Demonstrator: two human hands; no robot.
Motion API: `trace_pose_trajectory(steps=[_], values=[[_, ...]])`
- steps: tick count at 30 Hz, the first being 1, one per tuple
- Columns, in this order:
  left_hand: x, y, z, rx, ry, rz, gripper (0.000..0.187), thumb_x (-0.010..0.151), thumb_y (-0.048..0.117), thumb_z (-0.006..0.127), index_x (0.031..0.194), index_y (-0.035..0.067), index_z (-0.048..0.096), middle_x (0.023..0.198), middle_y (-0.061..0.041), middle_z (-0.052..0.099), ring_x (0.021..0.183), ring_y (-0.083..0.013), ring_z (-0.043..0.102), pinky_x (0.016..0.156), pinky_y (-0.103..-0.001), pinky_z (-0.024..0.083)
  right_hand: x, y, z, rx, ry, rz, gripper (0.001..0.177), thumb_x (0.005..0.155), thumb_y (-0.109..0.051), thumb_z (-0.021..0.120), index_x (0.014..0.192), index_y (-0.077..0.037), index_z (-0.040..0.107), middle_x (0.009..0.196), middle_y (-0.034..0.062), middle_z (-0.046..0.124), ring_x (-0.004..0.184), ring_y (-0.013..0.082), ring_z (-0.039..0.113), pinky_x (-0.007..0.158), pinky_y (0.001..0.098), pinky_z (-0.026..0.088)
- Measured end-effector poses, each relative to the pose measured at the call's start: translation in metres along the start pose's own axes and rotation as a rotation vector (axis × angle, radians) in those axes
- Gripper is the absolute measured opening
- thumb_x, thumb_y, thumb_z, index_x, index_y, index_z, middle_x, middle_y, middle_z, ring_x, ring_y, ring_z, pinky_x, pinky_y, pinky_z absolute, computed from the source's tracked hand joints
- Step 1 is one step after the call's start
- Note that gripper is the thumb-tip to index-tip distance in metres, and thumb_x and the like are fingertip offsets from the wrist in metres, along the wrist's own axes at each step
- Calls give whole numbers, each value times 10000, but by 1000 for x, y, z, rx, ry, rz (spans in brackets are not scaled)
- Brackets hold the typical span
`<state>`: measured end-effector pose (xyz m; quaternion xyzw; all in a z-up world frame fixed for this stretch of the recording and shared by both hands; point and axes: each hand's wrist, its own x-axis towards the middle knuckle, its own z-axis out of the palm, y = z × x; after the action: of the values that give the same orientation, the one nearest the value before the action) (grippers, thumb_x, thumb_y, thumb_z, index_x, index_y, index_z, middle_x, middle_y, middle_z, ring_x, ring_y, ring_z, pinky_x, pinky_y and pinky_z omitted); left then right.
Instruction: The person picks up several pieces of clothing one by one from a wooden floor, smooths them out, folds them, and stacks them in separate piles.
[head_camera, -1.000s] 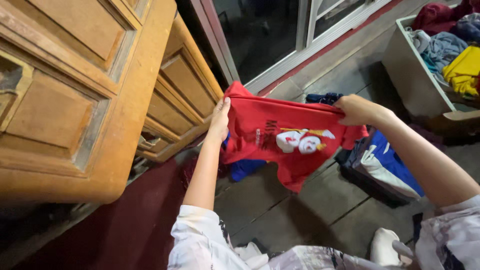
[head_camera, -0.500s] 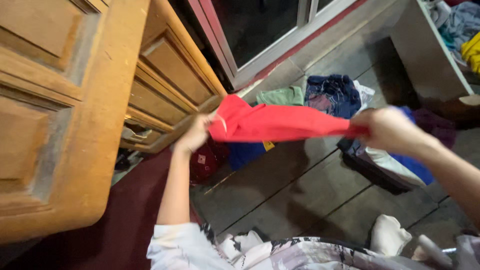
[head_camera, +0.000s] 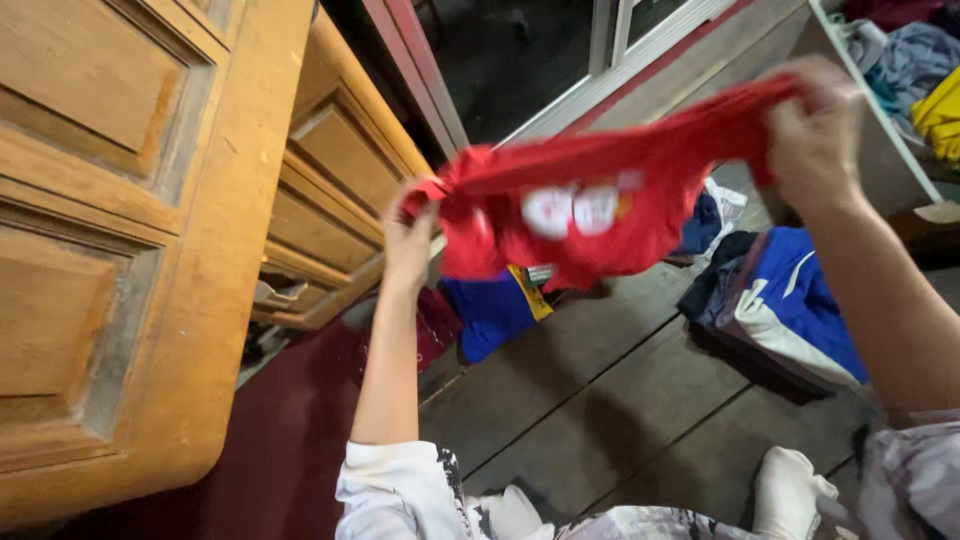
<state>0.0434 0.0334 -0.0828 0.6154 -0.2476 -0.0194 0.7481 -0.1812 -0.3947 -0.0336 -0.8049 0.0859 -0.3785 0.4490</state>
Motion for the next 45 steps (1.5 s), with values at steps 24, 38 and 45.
trace_pose_trajectory(steps=[24,38,45], values=[[-192,-194,-135,743,-915,-600,346,634,163,921,921,20,792,1093,-101,783,969,-221,748,838,-357,579,-249,229,58,-476,-1512,101,274,670,-162,761,939,-117,774,834,150,774,809,342,741,714,463,569],[-173,-280,-119,50,-185,-733,390,1065,186,559,1390,-25,599,1340,-82,671,1187,-150,622,1042,-342,479,-267,274,145,168,-286,888,370,987,-189,641,1318,-26,636,1180,42,701,1055,160,644,943,334,518],[-163,-251,-142,102,-485,-748,466,1040,129,529,1483,-6,479,1478,-90,568,1321,-150,540,1131,-331,411,-271,268,122,449,-404,655,429,1077,-204,549,1478,-60,505,1311,-34,641,1181,94,580,1027,294,462]])
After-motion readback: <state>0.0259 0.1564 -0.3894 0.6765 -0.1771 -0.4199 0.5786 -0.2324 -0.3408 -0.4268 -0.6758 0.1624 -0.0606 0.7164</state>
